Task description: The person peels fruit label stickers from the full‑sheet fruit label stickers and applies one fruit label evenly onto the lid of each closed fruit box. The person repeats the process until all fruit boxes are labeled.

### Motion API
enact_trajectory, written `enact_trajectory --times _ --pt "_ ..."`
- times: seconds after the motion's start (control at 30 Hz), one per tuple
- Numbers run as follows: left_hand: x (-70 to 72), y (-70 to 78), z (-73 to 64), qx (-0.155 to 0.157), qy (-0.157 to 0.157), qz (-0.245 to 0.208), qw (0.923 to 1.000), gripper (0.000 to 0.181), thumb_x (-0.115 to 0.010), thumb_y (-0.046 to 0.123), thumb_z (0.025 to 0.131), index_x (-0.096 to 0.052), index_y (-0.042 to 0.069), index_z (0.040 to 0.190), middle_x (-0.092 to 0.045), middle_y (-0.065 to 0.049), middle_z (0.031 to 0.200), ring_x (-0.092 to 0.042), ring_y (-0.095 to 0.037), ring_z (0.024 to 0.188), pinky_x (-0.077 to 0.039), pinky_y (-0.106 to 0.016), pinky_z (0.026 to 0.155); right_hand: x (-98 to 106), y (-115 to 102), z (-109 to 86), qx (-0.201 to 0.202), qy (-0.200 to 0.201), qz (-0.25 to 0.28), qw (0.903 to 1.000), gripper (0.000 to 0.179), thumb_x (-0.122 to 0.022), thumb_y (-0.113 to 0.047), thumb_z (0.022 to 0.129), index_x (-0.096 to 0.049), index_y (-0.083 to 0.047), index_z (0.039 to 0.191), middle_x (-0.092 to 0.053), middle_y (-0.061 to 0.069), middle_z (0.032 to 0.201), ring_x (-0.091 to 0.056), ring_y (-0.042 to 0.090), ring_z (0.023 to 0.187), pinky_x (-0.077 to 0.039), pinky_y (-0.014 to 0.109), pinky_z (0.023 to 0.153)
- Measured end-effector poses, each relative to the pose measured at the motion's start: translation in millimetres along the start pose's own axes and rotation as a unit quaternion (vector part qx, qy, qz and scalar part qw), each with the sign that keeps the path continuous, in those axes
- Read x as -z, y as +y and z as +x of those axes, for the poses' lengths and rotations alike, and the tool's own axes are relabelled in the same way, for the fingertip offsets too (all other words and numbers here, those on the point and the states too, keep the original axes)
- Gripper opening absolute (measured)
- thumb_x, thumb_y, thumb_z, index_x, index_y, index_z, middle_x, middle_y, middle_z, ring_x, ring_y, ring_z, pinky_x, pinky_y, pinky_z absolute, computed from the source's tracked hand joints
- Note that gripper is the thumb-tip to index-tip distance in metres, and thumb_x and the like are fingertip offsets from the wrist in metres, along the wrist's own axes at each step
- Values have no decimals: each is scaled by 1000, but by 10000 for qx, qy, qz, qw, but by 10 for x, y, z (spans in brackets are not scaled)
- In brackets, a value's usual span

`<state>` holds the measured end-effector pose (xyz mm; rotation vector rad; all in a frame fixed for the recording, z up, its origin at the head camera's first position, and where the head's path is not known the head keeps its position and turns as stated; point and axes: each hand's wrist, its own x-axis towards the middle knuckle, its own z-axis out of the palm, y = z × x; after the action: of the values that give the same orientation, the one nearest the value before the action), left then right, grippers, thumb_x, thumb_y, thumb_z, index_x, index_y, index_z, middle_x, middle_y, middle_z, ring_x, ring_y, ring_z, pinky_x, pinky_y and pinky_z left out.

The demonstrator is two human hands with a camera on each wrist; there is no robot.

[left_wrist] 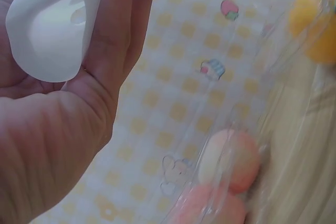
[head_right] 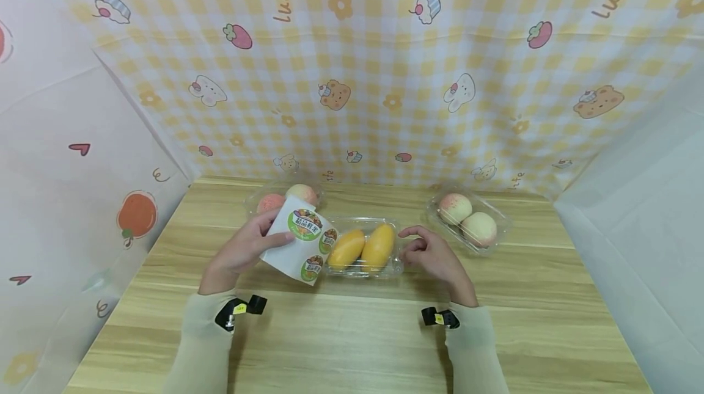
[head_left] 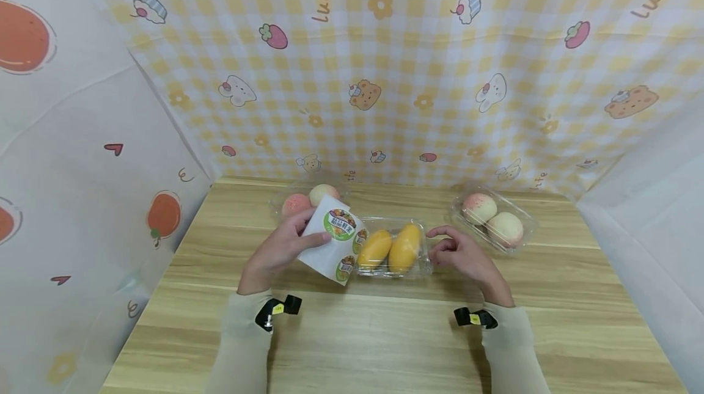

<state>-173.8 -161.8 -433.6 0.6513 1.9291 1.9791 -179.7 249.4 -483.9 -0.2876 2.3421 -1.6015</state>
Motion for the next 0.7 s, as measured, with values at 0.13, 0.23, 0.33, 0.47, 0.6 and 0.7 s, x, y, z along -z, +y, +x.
enact_trajectory --times 0.13,0.23,0.33,0.47,0.6,0.7 --pt "-114 18 36 202 -90 -121 9997 52 -65 3 103 -50 -17 149 -71 -27 127 -78 -24 100 -66 -40 81 0 3 -1 12 15 -13 10000 45 -61 8 99 -58 8 143 -78 17 100 -75 27 91 -65 45 86" --pt "-202 17 77 192 -209 -329 9991 54 -65 2 102 -48 -19 149 -72 -27 126 -78 -24 99 -66 -40 79 0 6 -1 15 27 -13 10000 45 -62 9 98 -58 8 143 -78 17 100 -75 26 92 -65 46 86" --pt "-288 10 117 172 -350 -549 9977 56 -64 2 101 -46 -20 149 -73 -23 124 -78 -23 97 -66 -39 77 -3 7 4 13 28 4 10000 45 -61 9 98 -58 8 143 -78 17 100 -75 26 92 -65 45 86" --pt "-398 9 158 197 -477 -699 9962 55 -64 4 101 -47 -20 148 -75 -20 123 -78 -22 96 -66 -38 76 -7 2 6 10 30 19 10000 46 -61 9 98 -58 8 144 -78 16 100 -75 26 91 -65 45 86" --pt "-492 1 191 207 -518 -673 9962 54 -66 7 101 -50 -19 146 -75 -23 121 -78 -22 95 -65 -37 75 -12 -5 2 -1 35 21 10000 45 -61 9 98 -58 8 144 -78 17 99 -75 25 91 -65 45 86" --pt "-540 -21 211 255 -613 -707 9953 54 -65 8 101 -51 -19 146 -75 -24 121 -78 -22 94 -65 -36 75 -18 -8 -4 30 26 44 10000 45 -61 10 98 -58 9 143 -78 17 100 -75 24 91 -65 44 85"
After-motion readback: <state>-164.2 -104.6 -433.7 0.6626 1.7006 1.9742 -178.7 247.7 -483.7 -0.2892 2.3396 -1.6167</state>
